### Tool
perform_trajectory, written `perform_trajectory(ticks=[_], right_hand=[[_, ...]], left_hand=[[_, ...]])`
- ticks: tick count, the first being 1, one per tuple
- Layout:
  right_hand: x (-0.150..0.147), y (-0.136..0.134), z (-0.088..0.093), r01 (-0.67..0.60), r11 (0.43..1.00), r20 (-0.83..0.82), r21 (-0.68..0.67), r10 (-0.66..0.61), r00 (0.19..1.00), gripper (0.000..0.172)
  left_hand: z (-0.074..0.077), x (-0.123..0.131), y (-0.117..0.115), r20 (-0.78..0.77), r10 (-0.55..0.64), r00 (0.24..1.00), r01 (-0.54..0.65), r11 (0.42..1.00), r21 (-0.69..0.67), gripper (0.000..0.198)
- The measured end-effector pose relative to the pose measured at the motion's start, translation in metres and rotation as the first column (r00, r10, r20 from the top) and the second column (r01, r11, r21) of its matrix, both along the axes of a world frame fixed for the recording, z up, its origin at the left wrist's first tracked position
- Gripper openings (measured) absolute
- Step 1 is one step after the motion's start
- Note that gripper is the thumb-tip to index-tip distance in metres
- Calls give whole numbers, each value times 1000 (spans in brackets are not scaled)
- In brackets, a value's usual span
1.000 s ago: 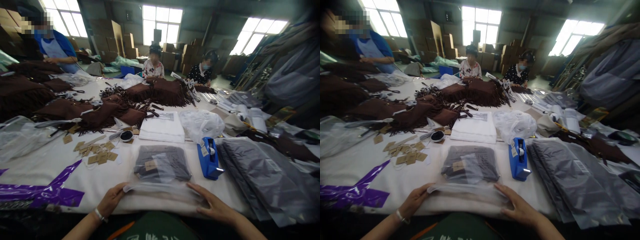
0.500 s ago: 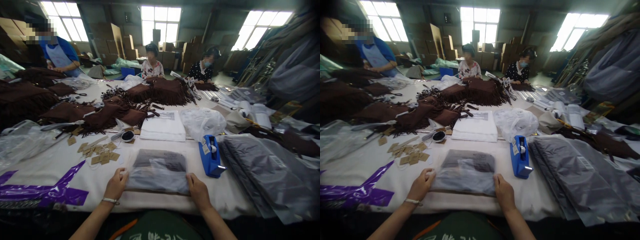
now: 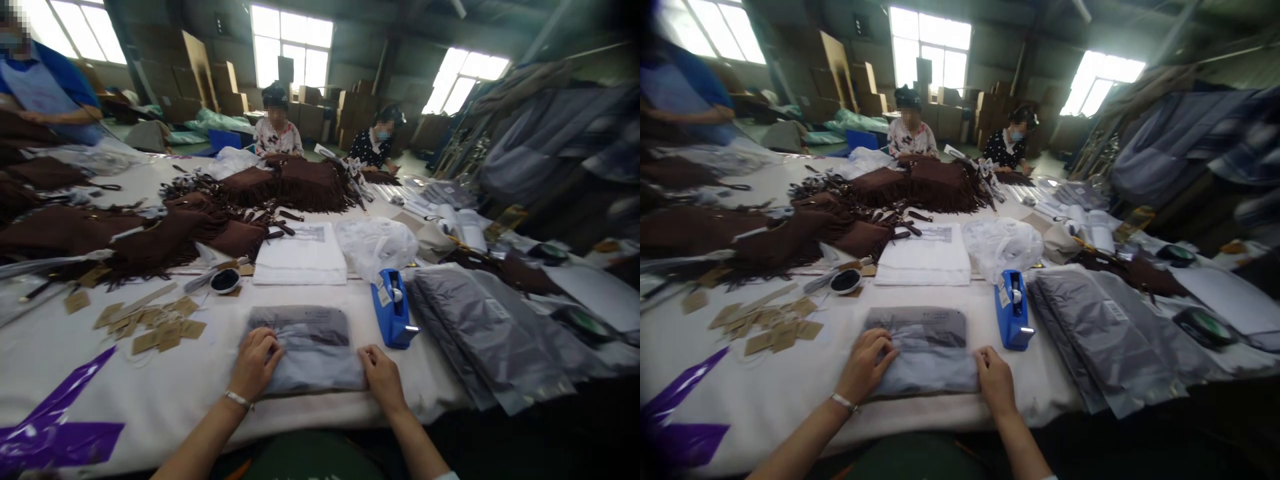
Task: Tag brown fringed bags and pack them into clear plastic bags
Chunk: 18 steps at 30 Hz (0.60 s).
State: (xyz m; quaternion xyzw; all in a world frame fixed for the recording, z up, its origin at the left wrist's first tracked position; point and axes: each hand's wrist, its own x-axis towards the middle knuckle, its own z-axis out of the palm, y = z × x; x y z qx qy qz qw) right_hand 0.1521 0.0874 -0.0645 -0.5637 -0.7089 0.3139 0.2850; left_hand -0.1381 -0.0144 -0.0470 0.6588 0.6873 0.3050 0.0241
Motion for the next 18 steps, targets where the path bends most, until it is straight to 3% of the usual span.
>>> perform_trajectory(ticks=[2,5,7,12,15,18], right_hand=[[21,8,7,135,991,-76,15,-134,988,40],[56,29,21,390,917,-178,80,-372,911,49],[72,49,30,464,880,-226,98,-435,872,52],[73,89,40,327,945,-255,6,-314,914,43],[66,83,38,299,954,-282,-4,-288,915,38],[68,60,28,354,935,-289,25,-332,898,36]], left_hand=[[-6,-6,1,8,-13,1000,13,999,40,13],[-14,-12,4,19,-28,999,26,995,92,15],[-18,-13,6,17,-30,999,28,993,115,17],[-18,-12,6,-4,-4,1000,4,992,126,20],[-16,-11,5,-12,5,1000,-3,993,118,20],[-15,-10,5,-16,13,1000,-11,993,116,20]])
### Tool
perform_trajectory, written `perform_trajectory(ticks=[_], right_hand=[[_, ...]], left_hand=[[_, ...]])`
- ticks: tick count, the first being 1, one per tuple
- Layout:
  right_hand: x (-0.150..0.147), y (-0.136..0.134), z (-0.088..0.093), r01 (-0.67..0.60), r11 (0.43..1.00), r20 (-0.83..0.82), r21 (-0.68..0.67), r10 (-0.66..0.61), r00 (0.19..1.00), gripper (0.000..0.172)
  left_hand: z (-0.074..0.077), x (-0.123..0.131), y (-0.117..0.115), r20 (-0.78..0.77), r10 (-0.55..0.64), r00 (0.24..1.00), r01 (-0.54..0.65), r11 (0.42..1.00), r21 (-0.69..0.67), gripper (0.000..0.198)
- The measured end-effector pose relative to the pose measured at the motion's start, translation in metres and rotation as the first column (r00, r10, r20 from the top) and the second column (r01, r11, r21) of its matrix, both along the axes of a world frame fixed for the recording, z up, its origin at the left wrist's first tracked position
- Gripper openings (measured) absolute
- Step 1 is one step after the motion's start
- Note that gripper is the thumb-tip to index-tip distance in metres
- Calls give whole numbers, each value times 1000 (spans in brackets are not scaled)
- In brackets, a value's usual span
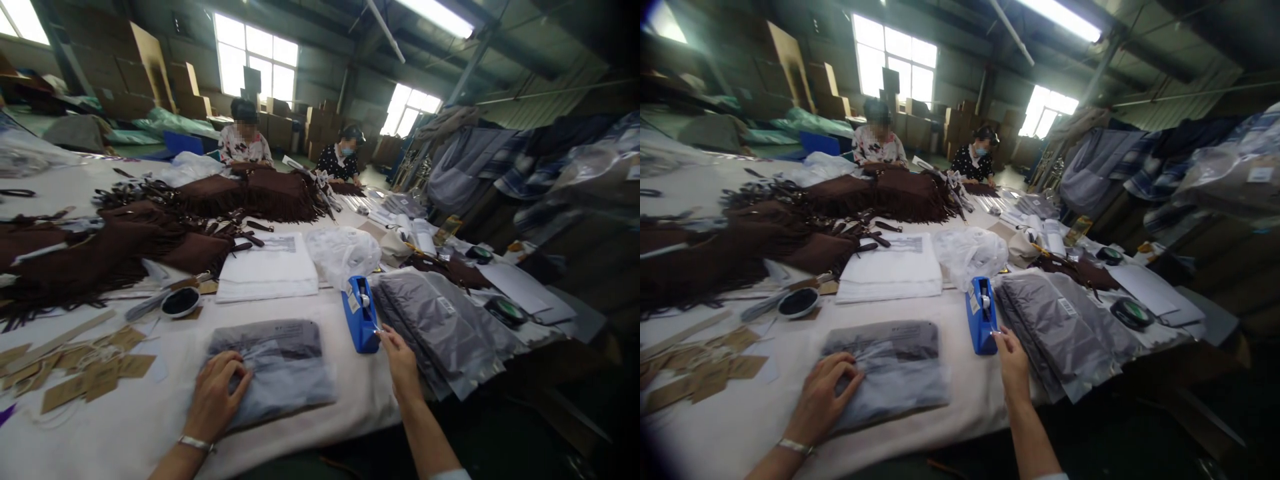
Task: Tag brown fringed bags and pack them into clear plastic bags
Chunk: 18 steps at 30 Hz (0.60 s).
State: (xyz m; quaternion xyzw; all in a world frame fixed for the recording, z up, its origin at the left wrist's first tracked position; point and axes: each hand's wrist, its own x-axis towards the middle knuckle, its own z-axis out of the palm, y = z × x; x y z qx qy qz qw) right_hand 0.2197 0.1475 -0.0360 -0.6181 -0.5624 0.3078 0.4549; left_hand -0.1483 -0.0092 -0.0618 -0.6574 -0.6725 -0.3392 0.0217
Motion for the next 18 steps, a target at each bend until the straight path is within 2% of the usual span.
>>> perform_trajectory(ticks=[4,7,11,13,15,18], right_hand=[[11,-19,-10,80,995,59,67,-84,995,32],[17,-10,-2,84,991,73,101,-92,993,33],[10,13,20,-68,996,44,57,66,997,43],[3,16,25,-136,989,34,53,134,990,52],[-3,8,22,-103,990,19,91,102,995,58],[-1,-11,7,42,995,-5,91,-42,999,60]], left_hand=[[-1,1,1,-4,7,1000,-7,1000,10,20],[-4,-1,2,0,-11,1000,12,1000,15,19],[-6,-3,2,12,-25,1000,24,999,21,18],[-4,-3,1,20,-9,1000,9,1000,20,18],[-1,-1,-1,28,6,1000,-6,1000,5,16],[5,3,-4,37,22,999,-20,999,-39,13]])
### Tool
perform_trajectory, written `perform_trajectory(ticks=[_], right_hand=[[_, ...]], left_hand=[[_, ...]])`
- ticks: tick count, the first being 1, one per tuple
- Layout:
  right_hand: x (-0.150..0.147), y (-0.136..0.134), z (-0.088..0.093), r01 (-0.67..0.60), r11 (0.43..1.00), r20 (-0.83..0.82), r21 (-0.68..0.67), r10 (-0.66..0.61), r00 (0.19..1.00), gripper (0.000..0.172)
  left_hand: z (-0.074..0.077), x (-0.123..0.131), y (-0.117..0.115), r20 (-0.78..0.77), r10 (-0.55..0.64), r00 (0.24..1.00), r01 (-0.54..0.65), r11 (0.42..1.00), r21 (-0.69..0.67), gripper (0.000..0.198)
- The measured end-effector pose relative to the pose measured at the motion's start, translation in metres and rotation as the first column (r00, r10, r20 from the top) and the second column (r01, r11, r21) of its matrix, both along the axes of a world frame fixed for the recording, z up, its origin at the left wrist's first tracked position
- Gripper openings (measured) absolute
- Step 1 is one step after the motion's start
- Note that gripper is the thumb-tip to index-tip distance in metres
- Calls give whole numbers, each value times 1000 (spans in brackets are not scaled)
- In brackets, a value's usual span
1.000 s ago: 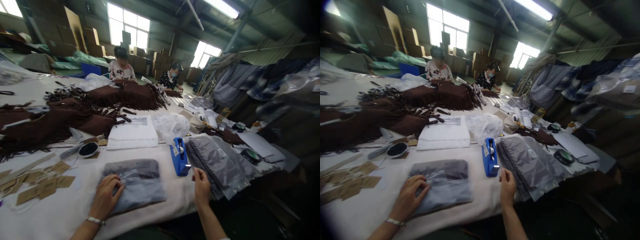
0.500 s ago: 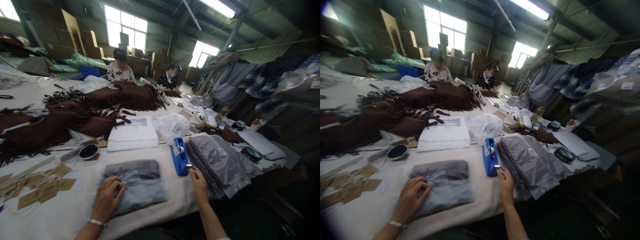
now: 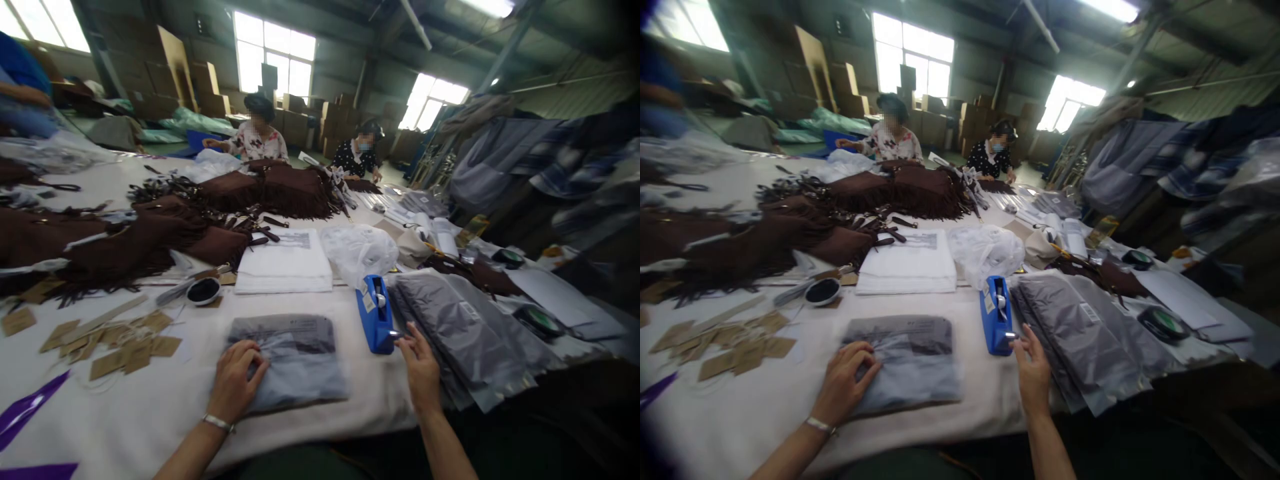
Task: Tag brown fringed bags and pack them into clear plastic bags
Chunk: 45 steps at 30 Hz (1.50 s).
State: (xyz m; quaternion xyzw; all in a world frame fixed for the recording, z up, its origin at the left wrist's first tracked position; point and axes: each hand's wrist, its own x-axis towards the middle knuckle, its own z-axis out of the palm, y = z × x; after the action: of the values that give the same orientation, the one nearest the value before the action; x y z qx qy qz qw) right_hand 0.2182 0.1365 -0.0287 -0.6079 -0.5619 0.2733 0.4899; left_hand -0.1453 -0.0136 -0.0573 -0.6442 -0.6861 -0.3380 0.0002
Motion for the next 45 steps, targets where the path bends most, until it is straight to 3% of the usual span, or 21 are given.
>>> perform_trajectory(ticks=[4,7,9,10,12,14,16,18,20,22,25,28,30,31,35,38,40,42,45], right_hand=[[18,-11,-17,77,996,128,-42,-71,989,71],[24,-14,-19,92,994,234,-51,-78,969,76],[14,-20,-13,-15,997,236,-71,32,971,75],[4,-23,-8,-133,988,228,-80,148,962,74],[-29,-26,3,-444,889,212,-111,458,864,72],[-70,-23,16,-713,684,221,-154,727,650,68],[-111,-15,25,-851,486,304,-197,856,418,66],[-143,-5,29,-897,346,415,-274,884,214,72],[-163,0,25,-889,283,509,-359,858,68,78],[-173,1,18,-860,304,597,-410,802,-1,83],[-177,0,9,-787,449,712,-423,702,17,89],[-170,3,8,-676,637,786,-371,603,136,96],[-163,4,7,-641,703,805,-307,551,220,97],[-160,4,6,-651,708,799,-275,545,256,97],[-150,0,-2,-747,633,740,-203,598,306,91],[-152,-2,2,-707,700,702,-101,554,448,54],[-161,-3,10,-710,701,589,-72,605,537,26],[-176,-7,19,-775,622,471,-113,721,509,20],[-208,-17,29,-880,425,393,-212,862,321,27]], left_hand=[[3,3,-3,26,25,999,-24,999,-42,10],[2,3,-4,59,41,997,-39,998,-41,9],[0,3,-4,83,31,996,-28,999,-37,8],[0,2,-4,92,24,995,-21,999,-35,7],[0,2,-4,101,20,995,-16,999,-37,7],[1,2,-5,97,27,995,-23,999,-43,7],[2,3,-5,80,33,996,-30,999,-43,7],[3,4,-5,58,38,998,-36,999,-37,7],[4,5,-6,36,44,998,-43,998,-38,7],[5,6,-6,18,46,999,-45,998,-48,6],[5,7,-5,0,46,999,-46,997,-57,6],[5,7,-4,-6,55,998,-55,998,-41,7],[4,8,-4,-3,57,998,-57,998,-29,8],[4,8,-4,-1,56,998,-56,998,-24,8],[3,9,-4,4,51,999,-51,999,-8,9],[5,0,-11,1,66,998,-66,998,-16,9],[7,-10,-21,-5,89,996,-89,995,-36,13],[9,-22,-31,-6,132,991,-132,990,-58,14],[11,-33,-40,48,175,983,-170,982,-83,12]])
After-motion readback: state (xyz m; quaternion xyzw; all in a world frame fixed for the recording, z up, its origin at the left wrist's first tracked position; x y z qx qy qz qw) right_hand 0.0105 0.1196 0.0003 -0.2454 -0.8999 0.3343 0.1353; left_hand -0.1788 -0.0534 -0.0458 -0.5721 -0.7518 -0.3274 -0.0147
